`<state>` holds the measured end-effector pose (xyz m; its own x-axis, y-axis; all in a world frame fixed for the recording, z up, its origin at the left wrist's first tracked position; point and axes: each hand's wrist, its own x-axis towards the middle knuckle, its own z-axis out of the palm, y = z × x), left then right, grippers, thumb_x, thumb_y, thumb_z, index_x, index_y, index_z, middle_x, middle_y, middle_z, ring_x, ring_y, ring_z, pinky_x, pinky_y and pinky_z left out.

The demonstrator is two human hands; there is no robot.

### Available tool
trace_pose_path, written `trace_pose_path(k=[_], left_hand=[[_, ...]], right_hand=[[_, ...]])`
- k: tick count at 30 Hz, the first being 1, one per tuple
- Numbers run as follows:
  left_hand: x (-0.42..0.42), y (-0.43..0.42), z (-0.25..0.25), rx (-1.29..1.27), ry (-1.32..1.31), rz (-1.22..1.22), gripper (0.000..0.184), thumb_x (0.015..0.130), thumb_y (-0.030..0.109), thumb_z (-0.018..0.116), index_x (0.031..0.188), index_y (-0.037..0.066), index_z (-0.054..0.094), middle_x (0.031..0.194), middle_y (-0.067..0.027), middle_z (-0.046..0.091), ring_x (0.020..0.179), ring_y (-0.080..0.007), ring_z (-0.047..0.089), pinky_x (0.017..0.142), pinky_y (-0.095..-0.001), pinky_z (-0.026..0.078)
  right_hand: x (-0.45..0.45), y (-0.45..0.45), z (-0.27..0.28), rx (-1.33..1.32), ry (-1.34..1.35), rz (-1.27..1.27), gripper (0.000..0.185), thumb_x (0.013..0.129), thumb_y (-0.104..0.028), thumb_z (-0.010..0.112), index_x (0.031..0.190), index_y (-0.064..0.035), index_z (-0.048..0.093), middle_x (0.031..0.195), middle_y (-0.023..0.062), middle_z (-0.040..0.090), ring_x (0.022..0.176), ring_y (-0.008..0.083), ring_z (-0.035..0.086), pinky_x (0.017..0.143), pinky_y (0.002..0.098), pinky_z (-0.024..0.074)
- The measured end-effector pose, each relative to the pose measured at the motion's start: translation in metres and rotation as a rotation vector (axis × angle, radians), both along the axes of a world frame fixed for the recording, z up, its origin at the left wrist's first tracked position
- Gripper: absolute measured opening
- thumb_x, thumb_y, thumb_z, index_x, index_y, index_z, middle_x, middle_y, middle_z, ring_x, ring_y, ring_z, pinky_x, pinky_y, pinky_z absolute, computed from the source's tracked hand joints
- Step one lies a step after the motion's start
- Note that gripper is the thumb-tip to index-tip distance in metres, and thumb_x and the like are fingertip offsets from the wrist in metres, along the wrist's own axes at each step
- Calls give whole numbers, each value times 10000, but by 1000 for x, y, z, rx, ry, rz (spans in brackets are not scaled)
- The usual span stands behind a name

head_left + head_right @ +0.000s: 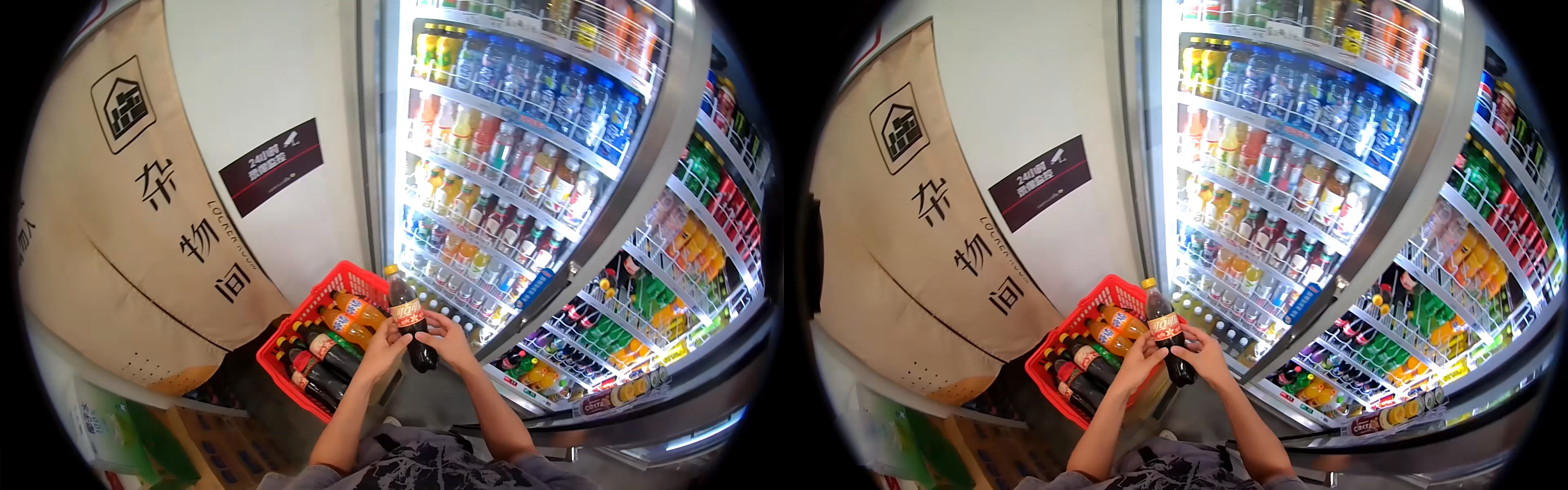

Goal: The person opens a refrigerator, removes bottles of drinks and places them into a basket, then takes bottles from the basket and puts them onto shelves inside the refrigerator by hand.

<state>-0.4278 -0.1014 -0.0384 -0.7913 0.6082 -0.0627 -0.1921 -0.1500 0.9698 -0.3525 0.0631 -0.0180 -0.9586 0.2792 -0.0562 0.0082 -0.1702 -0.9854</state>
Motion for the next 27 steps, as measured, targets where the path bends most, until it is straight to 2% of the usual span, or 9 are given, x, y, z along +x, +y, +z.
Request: trace_pose_path(k=[2, 9, 13, 20, 22, 23, 25, 26, 27], left_hand=[[-9, -16, -9, -18, -74, 113, 547, 904, 89, 674, 1369, -18, 407, 1193, -103, 595, 1106, -158, 562, 953, -281, 447], [-23, -56, -35, 9, -110, 368, 557, 909, 127, 683, 1365, -25, 401, 1280, -133, 534, 1147, -160, 530, 962, -277, 429], [-22, -62, -32, -20, -116, 504, 601, 913, 164, 685, 1399, -34, 392, 1209, -85, 527, 1061, -141, 539, 901, -254, 442], [-29, -53, -66, -211, -20, 714, 600, 905, 166, 682, 1394, -65, 421, 1149, -112, 616, 1006, -158, 620, 854, -259, 486], [-27, -45, -58, -450, 77, 790, 604, 902, 167, 662, 1411, -43, 413, 1110, -159, 660, 987, -190, 642, 853, -287, 489], [-26, -41, -54, -455, 75, 808, 604, 902, 167, 662, 1411, -43, 413, 1110, -159, 660, 987, -190, 642, 853, -287, 489], [-24, -32, -46, -614, 29, 831, 615, 897, 175, 640, 1428, -21, 398, 1118, -231, 656, 1003, -289, 656, 877, -340, 491], [-26, -29, -58, -693, 100, 822, 612, 906, 179, 594, 1431, -42, 371, 1152, -295, 618, 1048, -398, 626, 902, -403, 486], [-27, -26, -59, -700, 95, 840, 612, 906, 179, 594, 1431, -42, 371, 1152, -295, 618, 1048, -398, 626, 902, -403, 486]], right_hand=[[-21, -11, -8, 117, -10, 55, 599, 817, -105, 771, 1343, 16, 511, 1189, 130, 647, 980, 167, 645, 819, 301, 534], [-79, -50, -32, 38, -44, 256, 569, 837, -53, 737, 1352, 10, 505, 1195, 130, 648, 1044, 174, 632, 875, 300, 521], [-99, -58, -36, 19, -47, 345, 537, 838, -37, 735, 1323, 16, 511, 1158, 121, 657, 1018, 177, 640, 863, 302, 528], [-136, -52, -83, 149, -64, 481, 570, 830, -73, 750, 1333, 7, 496, 1163, 140, 661, 1008, 192, 661, 848, 305, 536], [-141, -52, -76, 149, -41, 516, 569, 824, -120, 766, 1320, 1, 514, 1158, 145, 668, 1004, 202, 669, 854, 314, 535], [-141, -51, -73, 343, -34, 484, 580, 813, -185, 780, 1306, -5, 533, 1144, 151, 676, 999, 216, 675, 863, 325, 532], [-146, -50, -75, 531, -19, 465, 597, 801, -250, 793, 1293, -10, 553, 1129, 158, 684, 995, 230, 682, 871, 336, 529], [-151, -50, -86, 595, -33, 488, 617, 791, -306, 794, 1283, -13, 566, 1111, 164, 690, 991, 244, 685, 878, 344, 526], [-155, -51, -92, 659, -45, 512, 640, 780, -361, 796, 1273, -16, 580, 1093, 169, 696, 987, 259, 688, 885, 352, 522]])
